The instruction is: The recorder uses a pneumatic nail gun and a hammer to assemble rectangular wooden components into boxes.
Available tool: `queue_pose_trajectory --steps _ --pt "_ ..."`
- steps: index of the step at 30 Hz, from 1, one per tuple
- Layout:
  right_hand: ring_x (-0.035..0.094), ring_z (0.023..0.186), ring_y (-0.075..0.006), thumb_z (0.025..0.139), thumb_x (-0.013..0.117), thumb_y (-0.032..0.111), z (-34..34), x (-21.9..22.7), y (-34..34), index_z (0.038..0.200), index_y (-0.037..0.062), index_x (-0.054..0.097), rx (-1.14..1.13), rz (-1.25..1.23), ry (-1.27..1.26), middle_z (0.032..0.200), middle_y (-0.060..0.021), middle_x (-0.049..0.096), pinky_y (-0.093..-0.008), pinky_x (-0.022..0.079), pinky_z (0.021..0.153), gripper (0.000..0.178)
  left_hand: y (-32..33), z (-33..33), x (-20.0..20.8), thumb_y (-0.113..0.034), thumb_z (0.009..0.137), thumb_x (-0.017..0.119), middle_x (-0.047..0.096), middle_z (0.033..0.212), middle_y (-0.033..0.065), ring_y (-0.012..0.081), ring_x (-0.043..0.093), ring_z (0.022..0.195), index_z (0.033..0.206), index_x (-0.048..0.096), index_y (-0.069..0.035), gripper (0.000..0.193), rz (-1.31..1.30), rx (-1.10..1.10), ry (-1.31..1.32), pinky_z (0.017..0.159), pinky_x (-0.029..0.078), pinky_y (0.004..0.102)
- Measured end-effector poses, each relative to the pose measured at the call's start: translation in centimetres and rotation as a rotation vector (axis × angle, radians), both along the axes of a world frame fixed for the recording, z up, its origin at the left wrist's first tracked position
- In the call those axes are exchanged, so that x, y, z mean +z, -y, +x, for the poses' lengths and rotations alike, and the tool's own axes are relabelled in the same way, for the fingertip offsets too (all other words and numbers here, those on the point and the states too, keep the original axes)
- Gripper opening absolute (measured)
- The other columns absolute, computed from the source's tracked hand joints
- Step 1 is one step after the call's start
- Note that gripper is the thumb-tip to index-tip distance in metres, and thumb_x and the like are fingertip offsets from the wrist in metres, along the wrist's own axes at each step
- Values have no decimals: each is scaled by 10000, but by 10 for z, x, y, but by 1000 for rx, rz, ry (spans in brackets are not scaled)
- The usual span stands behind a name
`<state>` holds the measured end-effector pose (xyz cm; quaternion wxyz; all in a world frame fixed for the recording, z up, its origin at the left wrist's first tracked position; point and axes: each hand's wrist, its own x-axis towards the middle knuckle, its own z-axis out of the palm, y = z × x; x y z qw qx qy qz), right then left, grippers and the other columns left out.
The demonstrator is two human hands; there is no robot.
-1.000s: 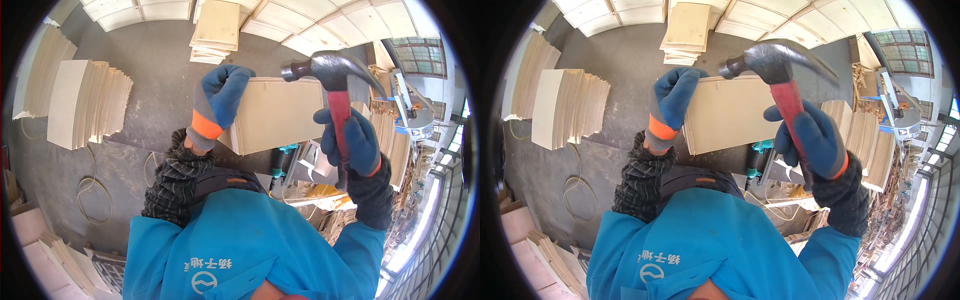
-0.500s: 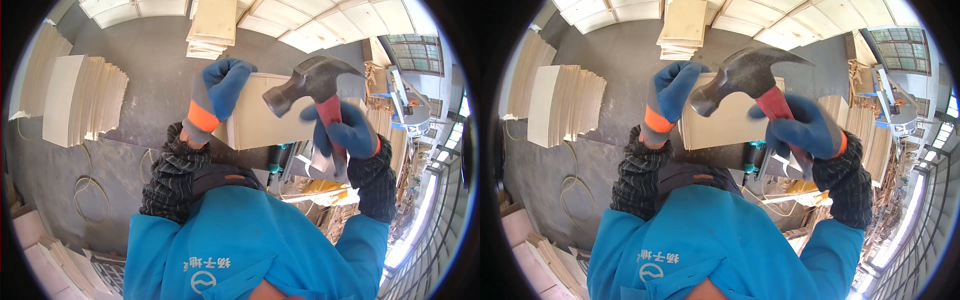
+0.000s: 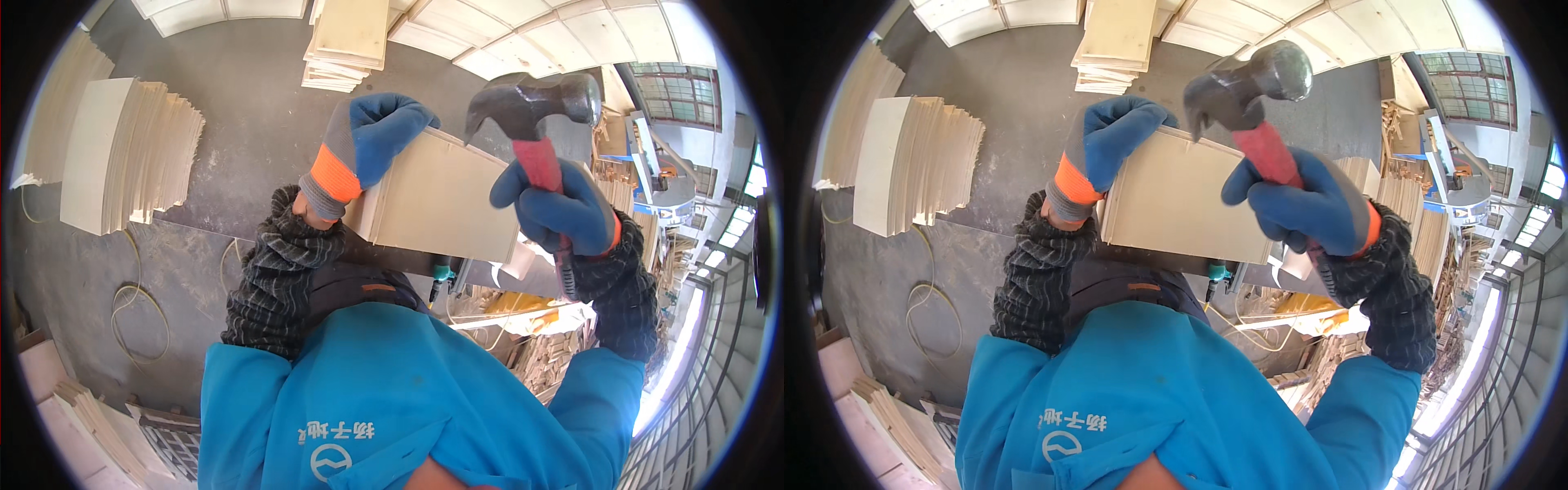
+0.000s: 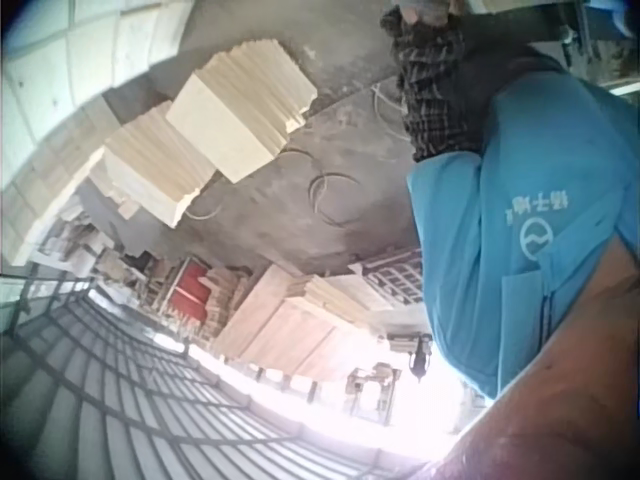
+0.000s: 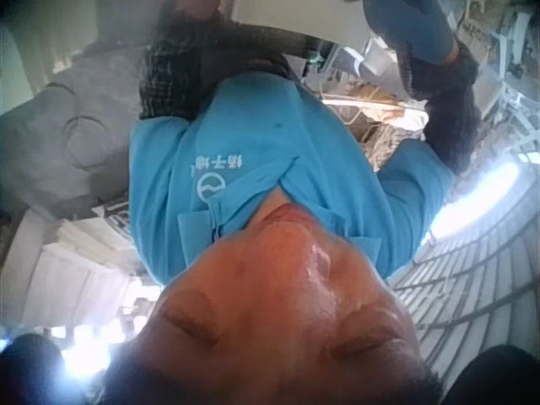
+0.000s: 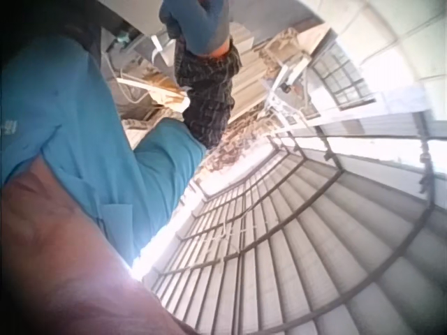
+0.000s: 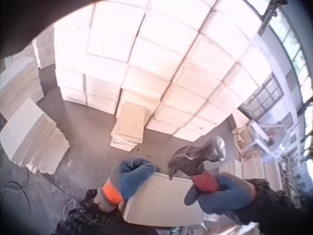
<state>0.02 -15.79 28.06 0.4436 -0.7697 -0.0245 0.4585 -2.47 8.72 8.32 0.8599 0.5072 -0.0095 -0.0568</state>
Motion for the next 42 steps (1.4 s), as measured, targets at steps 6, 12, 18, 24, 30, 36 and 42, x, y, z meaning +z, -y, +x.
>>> queue_pose_trajectory --steps 6,12,18,24,30,36,42 --pt "508 544 -58 956 645 243 3 -13 -4 1119 7 718 35 -29 -63 687 3 579 -242 386 507 296 -1 3 -3 -180 1065 685 769 1016 21 86 704 891 1160 778 -2 223 3 -26 5 776 578 262" --pt "472 485 -59 906 659 196 2 -21 -14 1106 -44 709 58 -26 -97 619 12 549 -247 333 462 317 0 5 -11 -238 1041 707 791 956 21 74 687 841 1111 823 -22 255 -51 -4 23 738 569 260" --pt "475 504 -62 910 650 201 7 -20 -13 1091 -26 719 72 -68 -113 638 5 556 -250 349 482 298 5 7 -19 -247 1040 715 767 943 -7 56 650 837 1120 817 -20 261 -96 -23 5 725 536 245" --pt "468 519 -62 903 647 195 17 -17 -19 1095 -20 719 119 -114 -117 648 6 554 -250 353 493 297 2 6 -15 -242 1036 714 753 918 -14 57 642 824 1105 815 -16 257 -38 3 13 715 528 248" --pt "486 536 -65 908 637 204 24 -19 -10 1084 -9 718 141 -106 -143 648 3 558 -252 359 502 288 5 3 -7 -228 1033 704 762 918 -3 63 658 836 1082 815 -8 251 -42 17 -5 736 545 255" --pt "490 528 -67 892 648 227 25 -4 -15 1079 -8 717 185 -185 -126 641 -1 563 -256 355 492 308 2 2 -8 -218 1028 698 787 934 30 82 693 851 1077 820 -7 249 -7 20 -12 747 564 260" --pt "470 476 -63 869 642 200 20 30 42 1047 -55 713 -17 -203 -92 603 9 543 -251 340 468 319 8 3 -5 -142 1062 649 782 952 58 112 718 870 1084 781 12 204 -2 13 -35 775 590 306"
